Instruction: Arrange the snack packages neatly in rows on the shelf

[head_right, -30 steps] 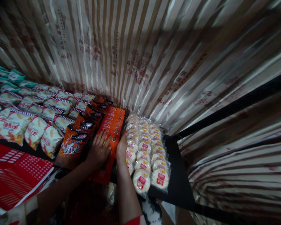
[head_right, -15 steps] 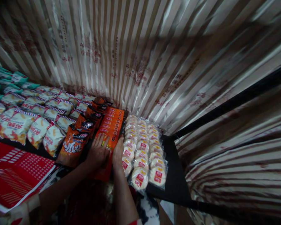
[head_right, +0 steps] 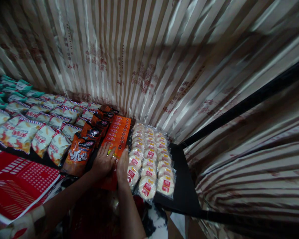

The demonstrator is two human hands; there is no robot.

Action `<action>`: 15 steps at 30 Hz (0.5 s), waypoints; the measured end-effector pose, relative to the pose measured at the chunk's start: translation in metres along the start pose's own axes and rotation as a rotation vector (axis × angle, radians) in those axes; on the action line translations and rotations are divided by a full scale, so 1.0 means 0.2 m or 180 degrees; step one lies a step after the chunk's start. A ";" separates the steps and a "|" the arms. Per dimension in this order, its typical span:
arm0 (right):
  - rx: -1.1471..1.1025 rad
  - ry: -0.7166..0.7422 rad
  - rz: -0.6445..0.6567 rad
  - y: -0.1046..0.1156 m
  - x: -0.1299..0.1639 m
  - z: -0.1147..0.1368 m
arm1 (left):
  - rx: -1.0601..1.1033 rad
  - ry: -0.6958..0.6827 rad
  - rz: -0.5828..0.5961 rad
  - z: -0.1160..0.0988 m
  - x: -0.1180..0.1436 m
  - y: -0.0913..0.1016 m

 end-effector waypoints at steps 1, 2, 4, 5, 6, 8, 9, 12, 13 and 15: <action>0.0000 -0.0069 -0.0067 0.01 0.00 0.00 | -0.0001 0.0005 -0.0023 0.00 0.00 0.00; -0.0012 -0.0152 -0.0130 0.01 0.00 -0.01 | -0.0001 0.0019 -0.0045 0.00 0.00 0.00; -0.0004 -0.0180 -0.0107 0.01 -0.01 -0.01 | -0.0003 0.0046 -0.0062 0.00 0.00 -0.01; 0.0005 -0.0146 -0.0052 0.01 -0.01 -0.01 | -0.0013 0.0054 -0.0051 0.00 0.00 -0.01; 0.0015 -0.0113 -0.0002 0.00 -0.01 0.00 | -0.0029 0.0053 -0.0031 0.00 -0.01 -0.01; 0.0027 -0.0116 0.0014 0.01 -0.01 0.01 | -0.0073 0.0026 0.0012 0.00 -0.01 -0.01; 0.0026 -0.0160 -0.0028 0.01 0.00 0.02 | -0.0092 0.0022 0.0022 0.00 -0.01 -0.01; -0.0030 -0.0339 -0.0119 0.04 0.03 0.09 | -0.0104 0.0033 -0.0015 -0.01 -0.01 0.00; -0.0064 -0.0359 -0.0080 0.04 0.04 0.12 | -0.0093 0.0018 -0.0047 -0.01 -0.01 0.01; -0.0110 -0.0271 -0.0018 0.07 0.07 0.20 | -0.0052 -0.0048 -0.0125 -0.04 0.00 0.03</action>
Point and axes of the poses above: each hand's wrist, its own x-axis away from the middle knuckle, its own y-axis out of the back of the hand, z = x × y, the point moved 2 cm from there along -x, towards the middle knuckle, and after that the axes turned 8 degrees about -x, right-handed, at the moved point
